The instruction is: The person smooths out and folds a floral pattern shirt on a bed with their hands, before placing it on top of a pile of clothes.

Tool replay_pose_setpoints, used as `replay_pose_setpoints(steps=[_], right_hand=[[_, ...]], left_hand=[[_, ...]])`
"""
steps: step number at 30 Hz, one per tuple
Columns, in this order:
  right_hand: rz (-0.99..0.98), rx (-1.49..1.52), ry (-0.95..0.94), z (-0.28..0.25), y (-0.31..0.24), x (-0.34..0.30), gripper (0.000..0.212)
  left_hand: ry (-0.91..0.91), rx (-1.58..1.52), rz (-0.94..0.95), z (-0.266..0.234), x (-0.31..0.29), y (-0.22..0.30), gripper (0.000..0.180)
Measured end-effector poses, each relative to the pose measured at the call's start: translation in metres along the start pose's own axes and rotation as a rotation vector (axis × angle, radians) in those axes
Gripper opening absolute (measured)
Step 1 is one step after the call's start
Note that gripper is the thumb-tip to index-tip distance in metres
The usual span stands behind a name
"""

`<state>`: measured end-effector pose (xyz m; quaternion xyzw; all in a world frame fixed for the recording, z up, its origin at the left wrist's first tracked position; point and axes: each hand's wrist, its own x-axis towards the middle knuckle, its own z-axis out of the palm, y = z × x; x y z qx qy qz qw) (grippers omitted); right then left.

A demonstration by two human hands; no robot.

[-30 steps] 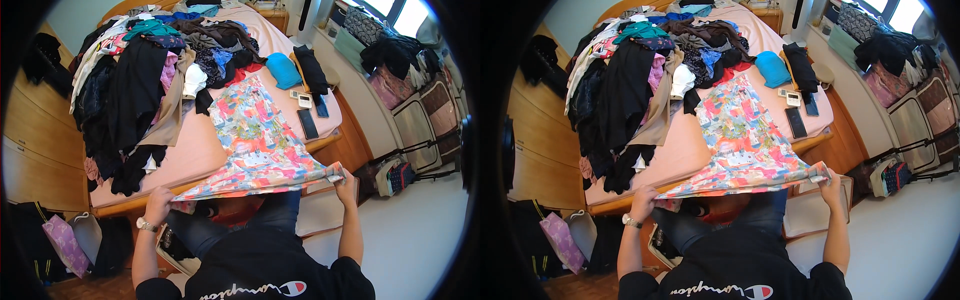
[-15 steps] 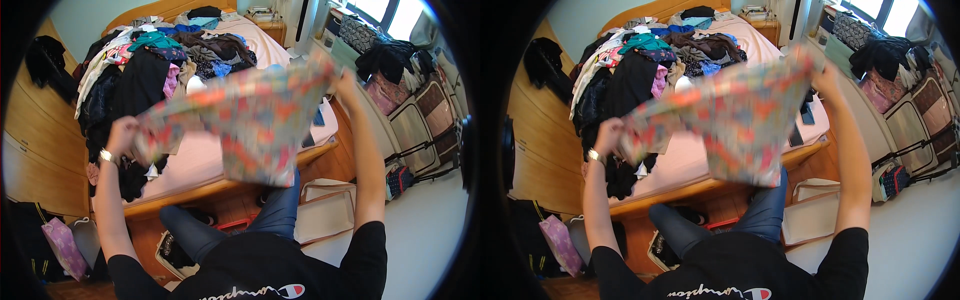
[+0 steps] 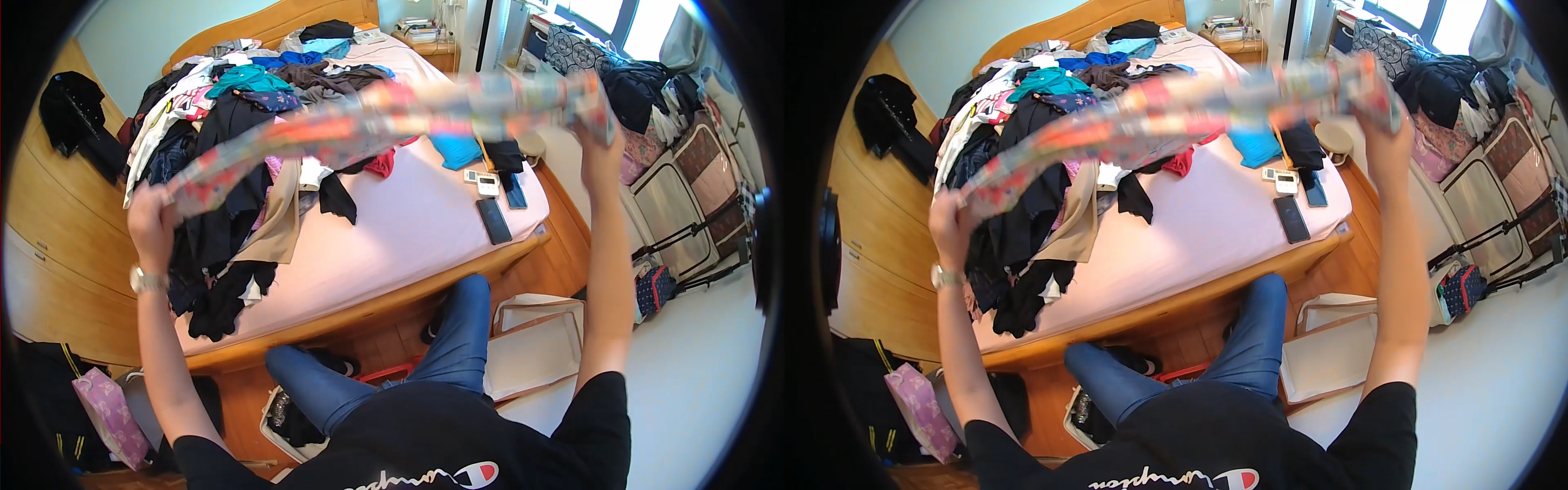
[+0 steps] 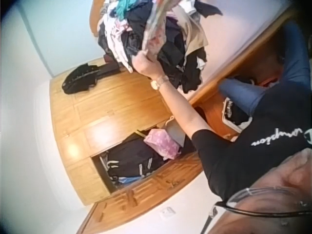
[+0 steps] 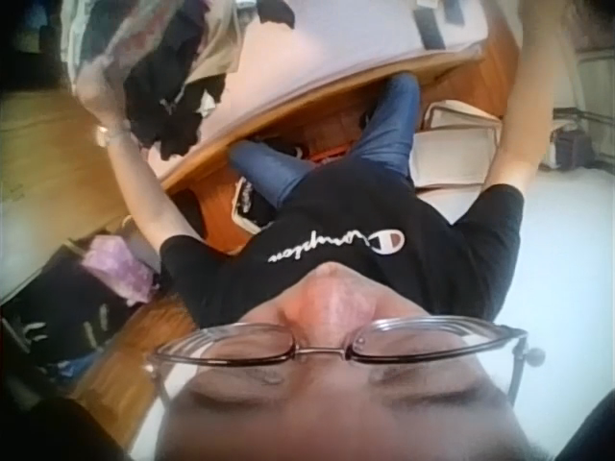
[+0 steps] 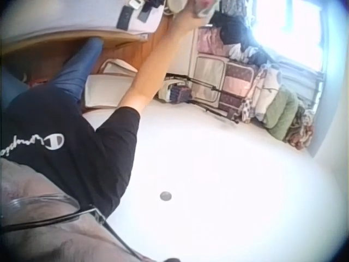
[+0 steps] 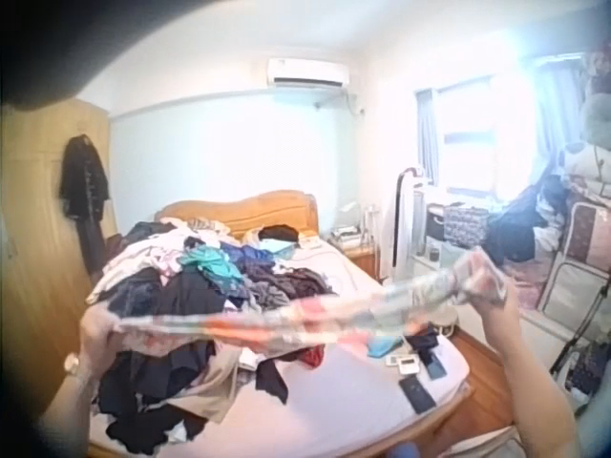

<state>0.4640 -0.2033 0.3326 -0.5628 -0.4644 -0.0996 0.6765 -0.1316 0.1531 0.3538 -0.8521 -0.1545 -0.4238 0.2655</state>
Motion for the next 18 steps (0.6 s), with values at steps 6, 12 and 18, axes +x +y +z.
replay_pose_setpoints(steps=[6,12,18], right_hand=[[0.638,0.072,-0.195,-0.049,0.08,-0.224,0.012],[1.073,0.198,0.01,-0.053,0.143,-0.387,0.019],[1.125,0.251,0.158,-0.048,0.143,-0.407,0.019]], left_hand=[[-0.484,-0.246,-0.125,-0.006,-0.161,0.109,0.014],[-0.899,-0.467,-0.223,0.017,-0.227,0.18,0.014],[-1.139,-0.616,0.008,0.031,-0.113,0.156,0.03]])
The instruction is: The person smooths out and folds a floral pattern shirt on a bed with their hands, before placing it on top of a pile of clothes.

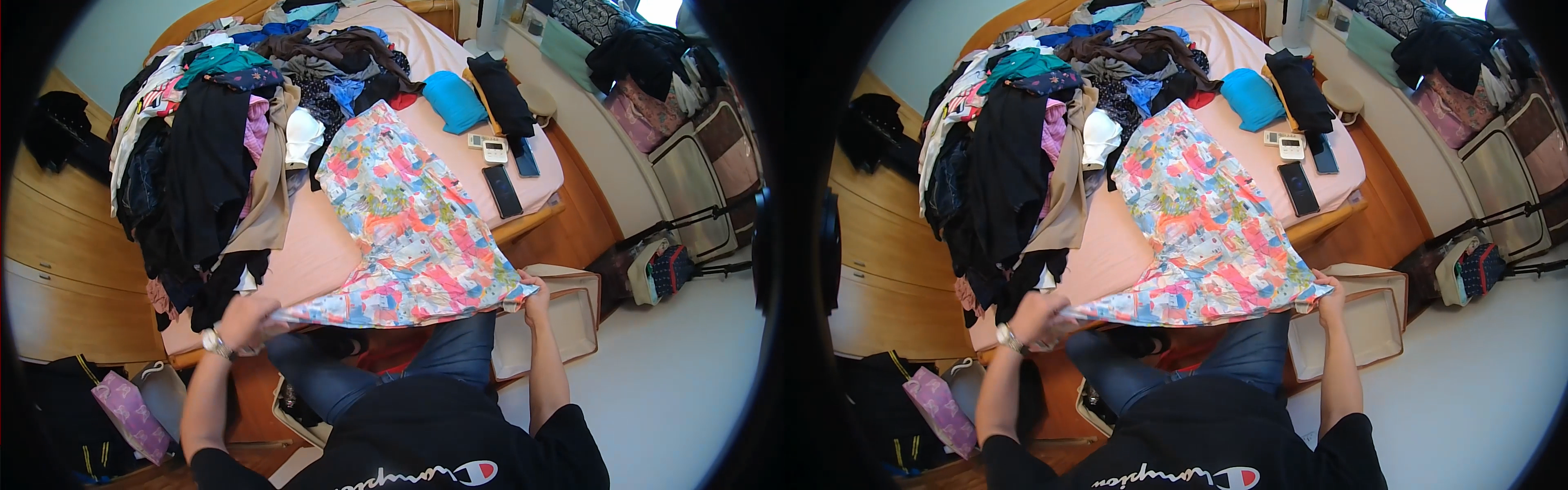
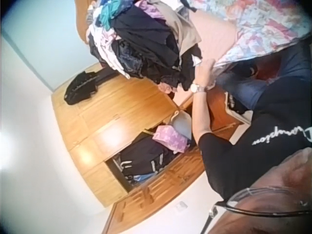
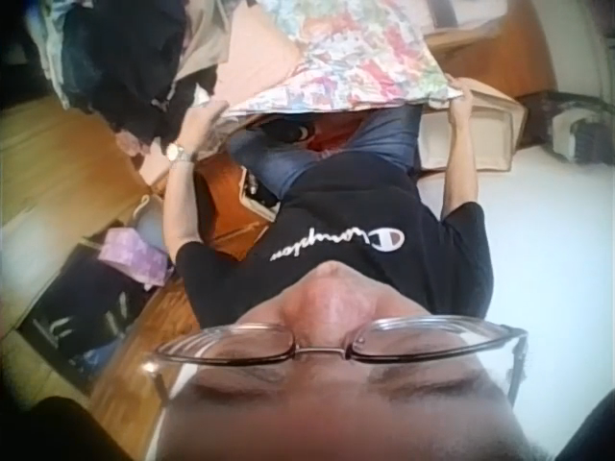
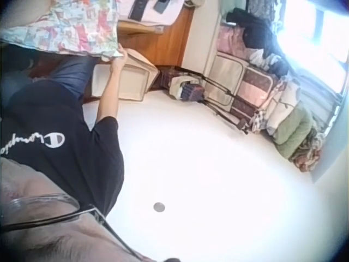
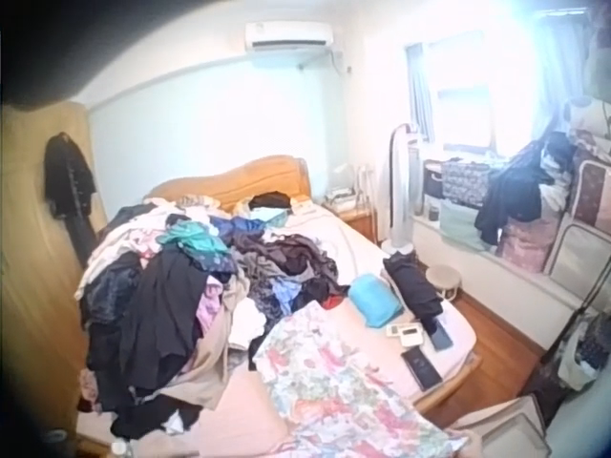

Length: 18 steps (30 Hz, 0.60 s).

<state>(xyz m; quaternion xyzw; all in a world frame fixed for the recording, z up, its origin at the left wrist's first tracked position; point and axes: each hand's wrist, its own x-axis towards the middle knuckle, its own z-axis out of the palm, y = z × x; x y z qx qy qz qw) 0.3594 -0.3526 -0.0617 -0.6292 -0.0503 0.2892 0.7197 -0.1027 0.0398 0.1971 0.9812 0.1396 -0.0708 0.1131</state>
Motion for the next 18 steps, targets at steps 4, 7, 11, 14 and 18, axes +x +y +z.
replay_pose_setpoints(steps=[4,7,11,14,18], right_hand=[[0.014,0.009,0.012,-0.004,0.003,-0.007,0.016],[-0.024,-0.074,0.053,-0.011,0.008,-0.02,0.014],[-0.008,-0.095,0.069,-0.004,0.014,-0.023,0.014],[-0.016,-0.097,0.039,0.005,0.013,-0.025,0.013],[-0.073,-0.103,0.002,-0.007,0.011,-0.026,0.01]], left_hand=[[-0.132,0.254,0.115,-0.08,0.099,-0.029,0.012],[-0.065,0.442,0.265,-0.103,0.209,-0.056,0.011],[0.078,0.614,0.271,-0.092,0.34,-0.056,0.021],[0.531,0.667,0.221,-0.013,0.388,-0.054,0.015],[0.368,0.207,-0.027,0.124,0.377,0.026,0.025]])
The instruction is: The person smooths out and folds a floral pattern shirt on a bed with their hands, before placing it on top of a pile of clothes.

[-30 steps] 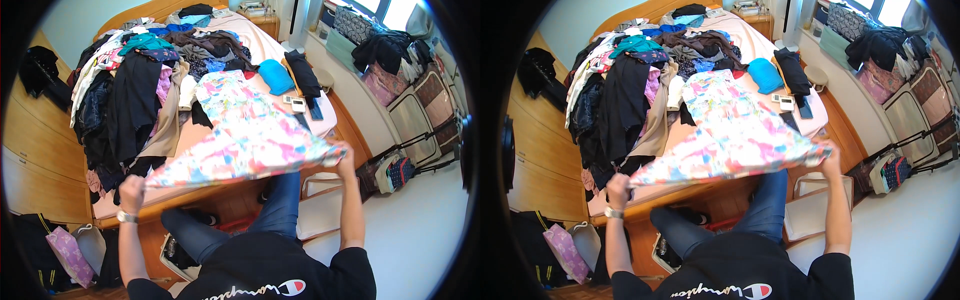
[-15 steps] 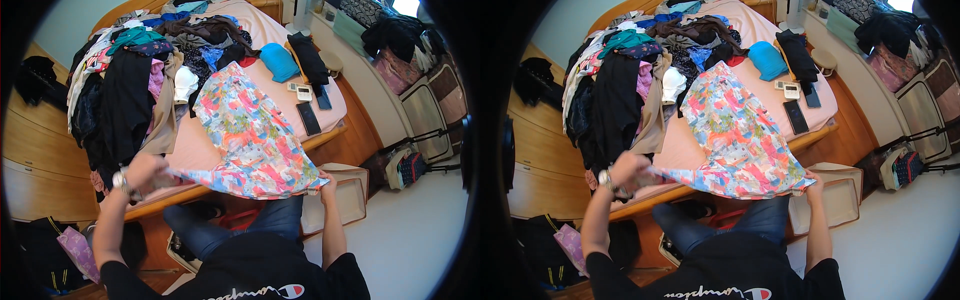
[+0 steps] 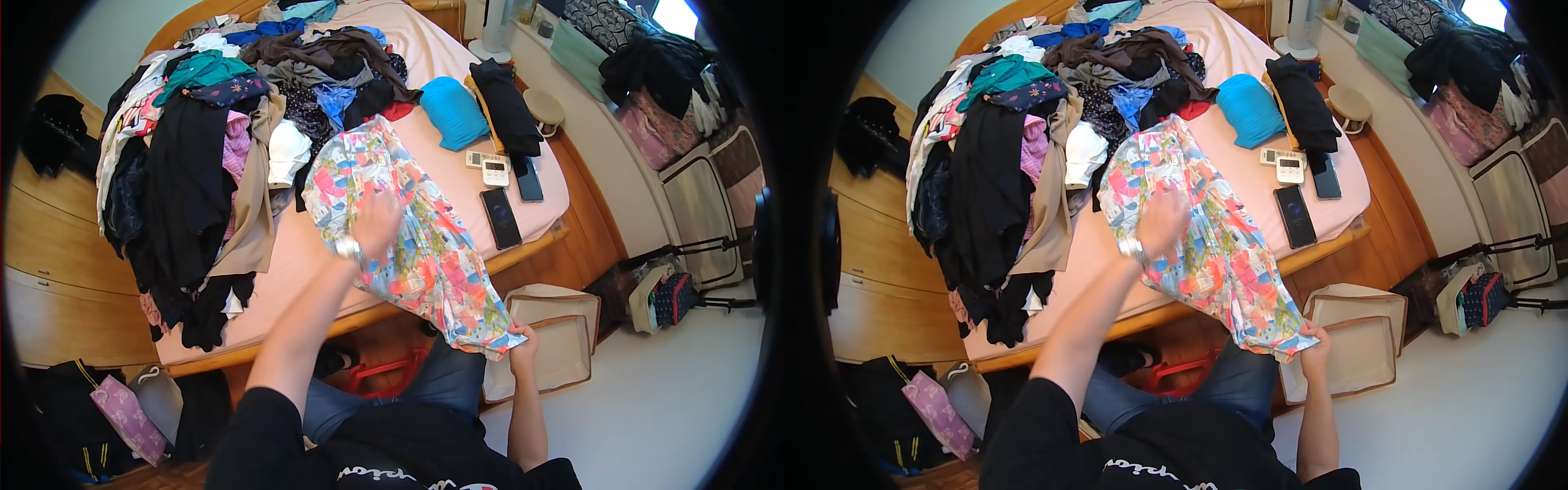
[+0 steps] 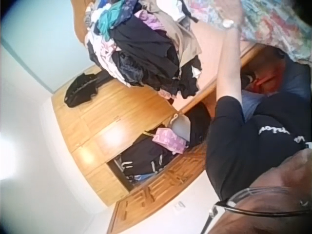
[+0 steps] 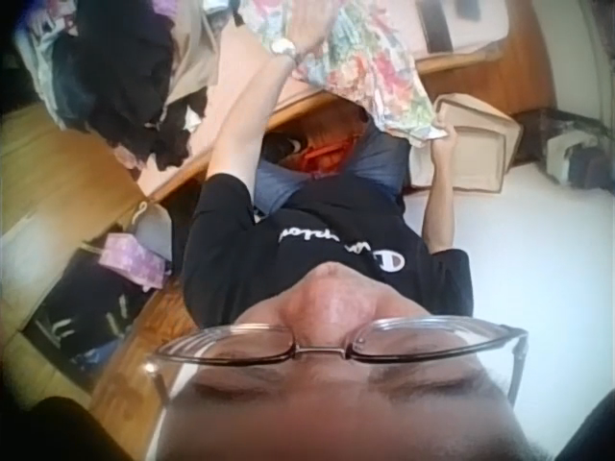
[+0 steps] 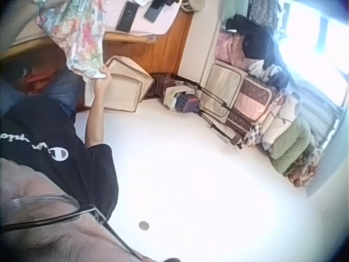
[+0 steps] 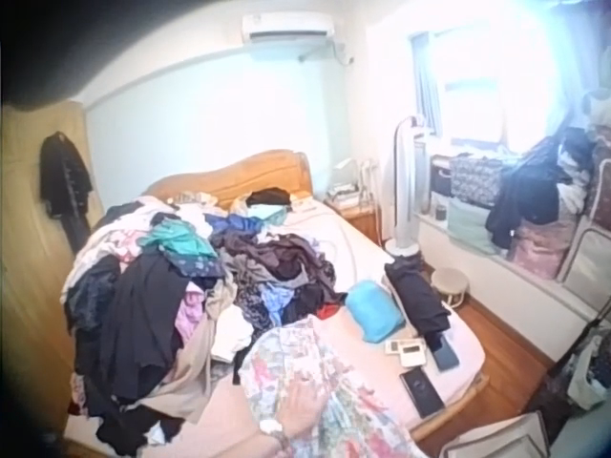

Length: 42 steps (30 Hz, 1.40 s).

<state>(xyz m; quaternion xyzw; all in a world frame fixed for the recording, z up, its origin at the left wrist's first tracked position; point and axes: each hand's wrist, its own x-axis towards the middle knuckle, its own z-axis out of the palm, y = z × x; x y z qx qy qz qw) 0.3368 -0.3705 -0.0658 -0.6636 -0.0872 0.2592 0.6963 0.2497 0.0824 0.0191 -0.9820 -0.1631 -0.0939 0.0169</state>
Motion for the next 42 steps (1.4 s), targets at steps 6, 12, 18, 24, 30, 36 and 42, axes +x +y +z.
replay_pose_setpoints(steps=[6,12,18,24,30,36,42], right_hand=[[-0.088,-0.061,-0.028,-0.006,-0.014,0.008,0.011],[-0.472,-0.534,-0.413,0.038,-0.128,0.056,0.02],[-0.393,-0.571,-0.661,0.155,-0.217,0.166,0.017],[-0.393,-1.158,-0.369,0.241,-0.082,0.211,0.061],[-1.001,-1.283,-0.401,0.232,-0.042,0.155,0.053],[-0.785,-1.305,-0.513,0.206,-0.029,0.141,0.05],[-0.984,-1.331,-0.404,0.222,-0.046,0.079,0.051]], left_hand=[[-0.117,-0.191,-0.085,0.034,-0.097,0.055,0.076],[-0.082,-0.418,-0.078,0.045,-0.117,0.058,0.078],[0.122,-0.723,-0.087,0.011,-0.153,0.108,0.055],[0.294,-1.314,-0.833,0.064,-0.14,0.112,0.032],[0.137,-1.251,-0.907,0.061,-0.135,0.099,0.03],[0.104,-1.191,-0.768,0.046,-0.179,0.074,0.036],[0.455,-0.472,-0.541,-0.005,-0.194,0.082,0.041]])
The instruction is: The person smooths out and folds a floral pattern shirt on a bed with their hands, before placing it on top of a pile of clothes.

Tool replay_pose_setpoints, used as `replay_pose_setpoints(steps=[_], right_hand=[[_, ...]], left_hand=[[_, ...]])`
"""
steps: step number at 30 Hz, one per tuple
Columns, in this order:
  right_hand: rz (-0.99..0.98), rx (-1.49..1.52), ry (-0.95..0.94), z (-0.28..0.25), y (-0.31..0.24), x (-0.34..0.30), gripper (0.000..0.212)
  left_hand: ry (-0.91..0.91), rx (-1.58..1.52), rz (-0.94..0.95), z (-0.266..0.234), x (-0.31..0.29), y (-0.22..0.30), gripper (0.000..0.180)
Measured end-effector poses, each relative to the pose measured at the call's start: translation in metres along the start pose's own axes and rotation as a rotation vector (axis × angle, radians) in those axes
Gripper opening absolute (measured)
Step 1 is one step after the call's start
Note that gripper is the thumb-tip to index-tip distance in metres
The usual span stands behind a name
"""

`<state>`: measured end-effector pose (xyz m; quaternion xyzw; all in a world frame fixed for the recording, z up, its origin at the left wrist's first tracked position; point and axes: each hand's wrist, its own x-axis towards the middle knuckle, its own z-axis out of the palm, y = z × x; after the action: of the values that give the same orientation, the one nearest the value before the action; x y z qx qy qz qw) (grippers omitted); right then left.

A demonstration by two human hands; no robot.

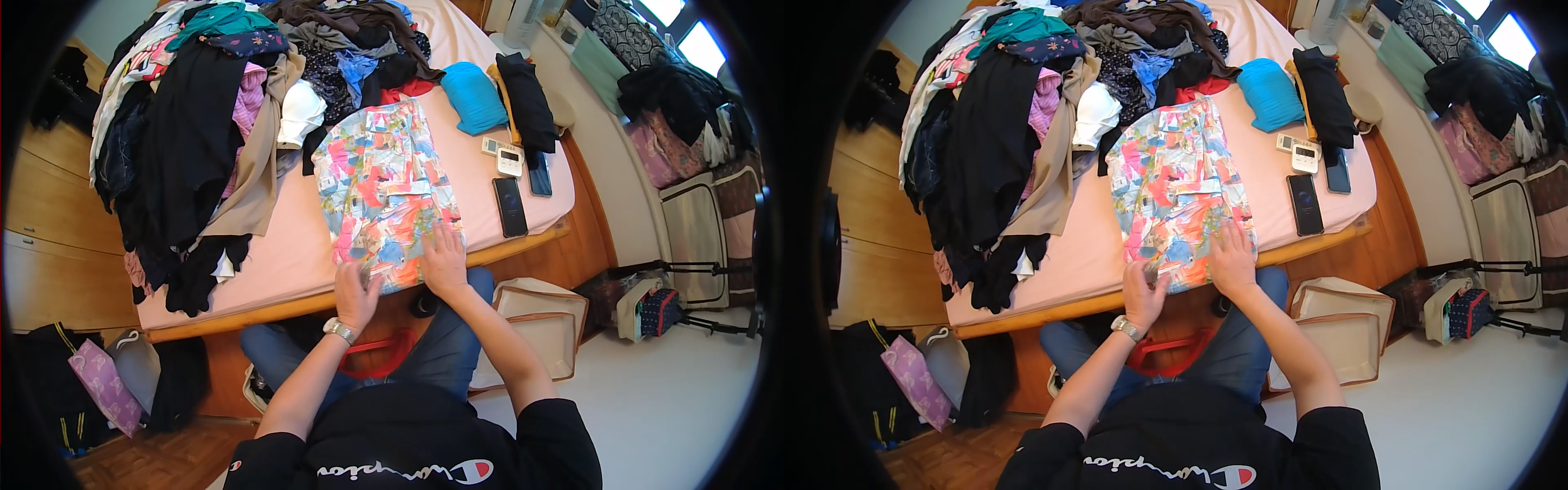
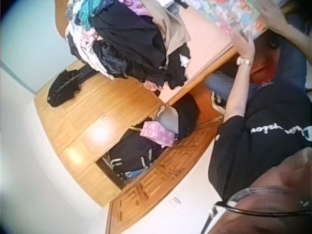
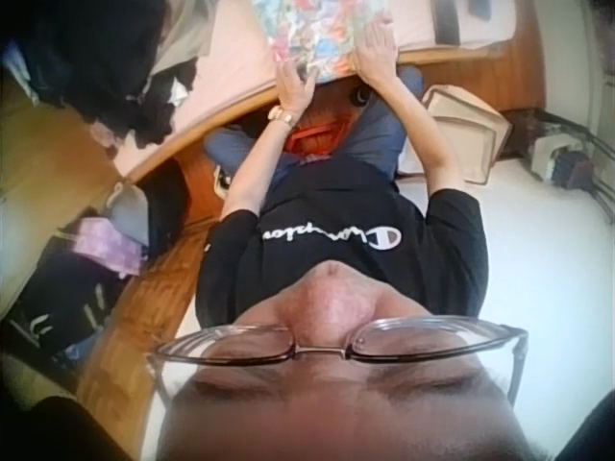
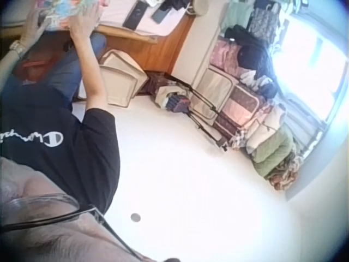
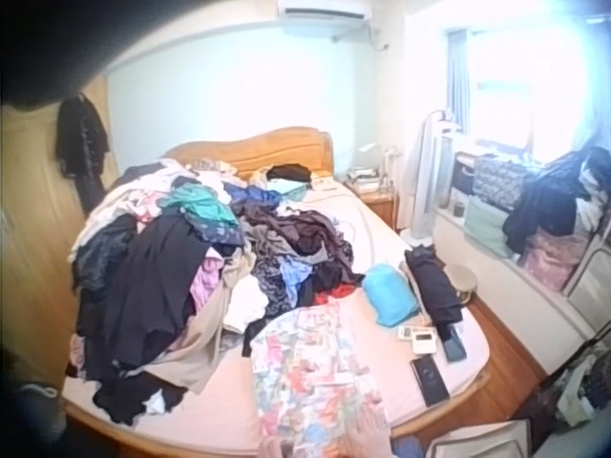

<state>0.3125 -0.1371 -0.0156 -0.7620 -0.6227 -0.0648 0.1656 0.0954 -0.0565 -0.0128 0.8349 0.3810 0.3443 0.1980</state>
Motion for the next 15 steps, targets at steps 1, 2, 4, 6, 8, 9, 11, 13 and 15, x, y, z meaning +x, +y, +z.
replay_pose_setpoints(steps=[1,2,4,6,8,9,11,13,15], right_hand=[[-0.07,-0.004,0.055,0.008,-0.007,0.004,0.056],[-0.065,-0.005,0.053,0.009,-0.011,0.011,0.056],[-0.358,0.16,-0.084,0.006,-0.013,0.025,0.06],[-0.39,0.109,-0.147,0.018,0.01,0.023,0.071],[-0.356,0.143,-0.286,0.012,0.049,0.013,0.087],[-0.303,0.102,-0.369,0.001,0.061,0.01,0.099],[-0.308,0.009,-0.412,-0.011,0.073,0.005,0.101],[-0.295,-0.063,-0.401,-0.011,0.07,0.001,0.084],[-0.31,-0.139,-0.306,0.003,0.064,-0.005,0.074]], left_hand=[[-0.144,0.07,0.129,0.005,-0.007,-0.007,0.072],[-0.149,0.068,0.131,0.005,-0.001,0.001,0.072],[-0.407,0.141,0.259,0.005,0.019,0.029,0.091],[-0.525,0.149,0.196,0.013,0.017,0.012,0.104],[-0.629,0.325,0.217,0.013,0.012,-0.005,0.102],[-0.623,0.407,0.288,0.013,0.007,-0.015,0.097],[-0.546,0.34,0.276,0.008,-0.003,-0.032,0.094],[-0.383,0.31,0.296,0.009,-0.01,-0.038,0.073],[-0.345,0.263,0.345,0.01,0.0,-0.033,0.059]])
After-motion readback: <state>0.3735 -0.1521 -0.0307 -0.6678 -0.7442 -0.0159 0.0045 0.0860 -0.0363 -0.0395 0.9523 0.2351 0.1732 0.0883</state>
